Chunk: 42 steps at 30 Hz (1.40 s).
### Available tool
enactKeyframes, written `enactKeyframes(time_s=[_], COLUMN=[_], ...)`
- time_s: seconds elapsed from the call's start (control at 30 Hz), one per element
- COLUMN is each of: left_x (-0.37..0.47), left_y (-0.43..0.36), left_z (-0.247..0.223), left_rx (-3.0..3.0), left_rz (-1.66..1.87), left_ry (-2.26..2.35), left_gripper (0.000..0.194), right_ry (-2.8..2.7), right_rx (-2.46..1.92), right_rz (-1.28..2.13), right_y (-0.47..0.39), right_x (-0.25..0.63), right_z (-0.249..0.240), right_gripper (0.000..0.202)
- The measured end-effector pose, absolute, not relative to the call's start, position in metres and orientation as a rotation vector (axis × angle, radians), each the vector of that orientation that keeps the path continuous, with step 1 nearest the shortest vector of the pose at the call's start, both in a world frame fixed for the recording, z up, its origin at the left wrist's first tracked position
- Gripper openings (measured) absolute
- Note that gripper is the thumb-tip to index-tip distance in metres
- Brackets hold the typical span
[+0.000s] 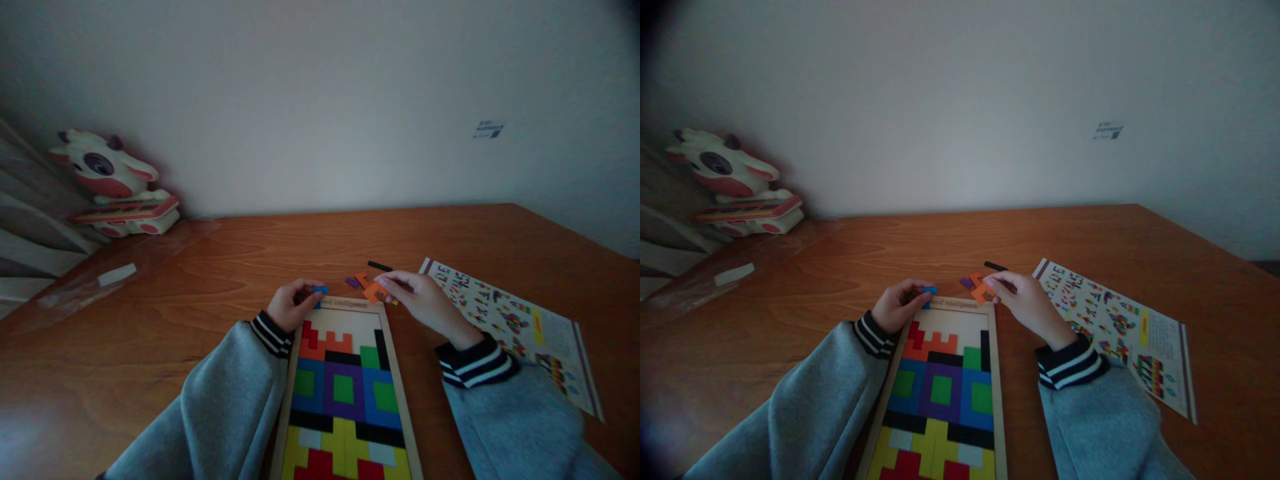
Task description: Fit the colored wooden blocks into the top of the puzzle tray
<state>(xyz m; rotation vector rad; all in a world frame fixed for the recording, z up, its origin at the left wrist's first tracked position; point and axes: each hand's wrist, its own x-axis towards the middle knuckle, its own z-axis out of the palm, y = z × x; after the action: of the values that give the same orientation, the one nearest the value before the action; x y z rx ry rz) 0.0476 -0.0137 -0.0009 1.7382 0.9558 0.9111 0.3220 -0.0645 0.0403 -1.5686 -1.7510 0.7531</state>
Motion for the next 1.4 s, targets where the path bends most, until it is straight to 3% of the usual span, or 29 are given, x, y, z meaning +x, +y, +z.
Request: enactKeyframes(time_s=[0.37,0.77,1.07,1.4], left_x=[0.046,0.047,0.047,0.046], left_y=[-0.014,-0.015,-0.015,-0.015], left_z=[-0.002,0.000,0.002,0.000], left_rx=[1.730,1.705,1.712,1.750], left_rz=[0.911,0.912,0.902,0.903], left_ry=[0.970,0.956,0.956,0.959], left_gripper=[0.038,0.038,0.039,0.038], right_ry=[-1.723,-1.755,-1.842,-2.058], right_rx=[-1.312,-1.357,-1.255,-1.094], right_rz=[1.211,1.365,1.313,0.926], right_y=[-0.072,-0.078,-0.082,-0.096], right_x=[0.297,0.289,0.280,0.250], right_z=[0.036,0.035,0.035,0.036], right_gripper=[0.033,0.023,0.024,0.015])
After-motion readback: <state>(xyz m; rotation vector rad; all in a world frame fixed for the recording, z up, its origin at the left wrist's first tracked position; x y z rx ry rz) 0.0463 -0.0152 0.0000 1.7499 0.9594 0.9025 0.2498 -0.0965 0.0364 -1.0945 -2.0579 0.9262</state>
